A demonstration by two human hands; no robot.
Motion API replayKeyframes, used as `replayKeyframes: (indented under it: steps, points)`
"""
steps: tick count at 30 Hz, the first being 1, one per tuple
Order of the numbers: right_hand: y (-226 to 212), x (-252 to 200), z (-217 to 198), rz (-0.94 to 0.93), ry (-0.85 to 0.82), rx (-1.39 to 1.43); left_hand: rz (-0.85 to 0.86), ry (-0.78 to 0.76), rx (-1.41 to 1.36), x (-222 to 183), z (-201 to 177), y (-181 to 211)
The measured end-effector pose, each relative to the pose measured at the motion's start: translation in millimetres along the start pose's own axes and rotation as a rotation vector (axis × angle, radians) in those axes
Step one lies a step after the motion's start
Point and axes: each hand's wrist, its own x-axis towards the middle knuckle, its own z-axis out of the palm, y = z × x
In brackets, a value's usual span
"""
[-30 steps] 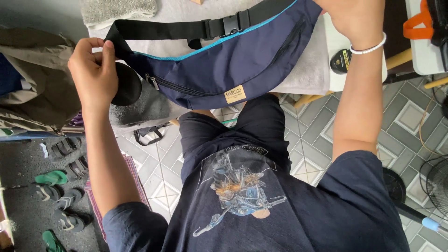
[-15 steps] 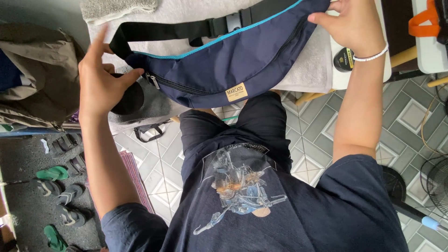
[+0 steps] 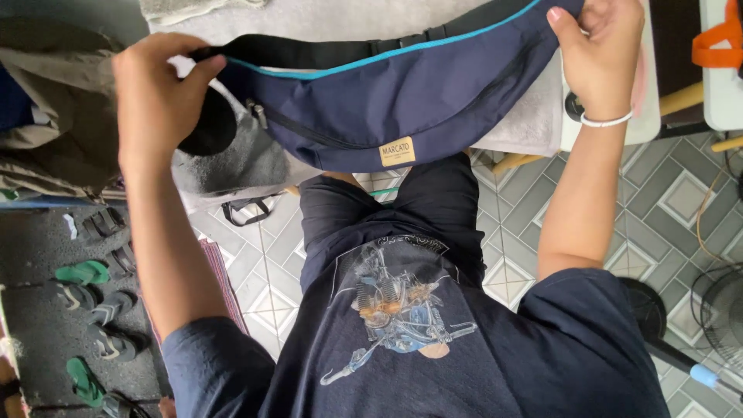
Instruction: Cleaning a blue and black waist bag using various brushes, a cloth, and cleaning solution on a towel-covered workbench.
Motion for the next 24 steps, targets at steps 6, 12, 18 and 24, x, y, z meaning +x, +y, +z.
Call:
replayKeyframes:
  steps: [6, 12, 18, 24]
  points:
    - [-5, -20, 21, 0.189, 0.032, -0.282, -0.172, -0.021, 0.053, 8, 25, -8]
    - [-43, -55, 60, 0.172, 0.078, -0.451, -0.245, 0.236, -0.164, -6, 35, 45]
    - [-106, -81, 145, 0.110, 0.107, 0.021, -0.294, 0.496, -0.447, -20, 105, 122]
    - [-103, -103, 177, 0.255, 0.023, 0.265, -0.279, 0.441, -0.644, -42, 164, 154]
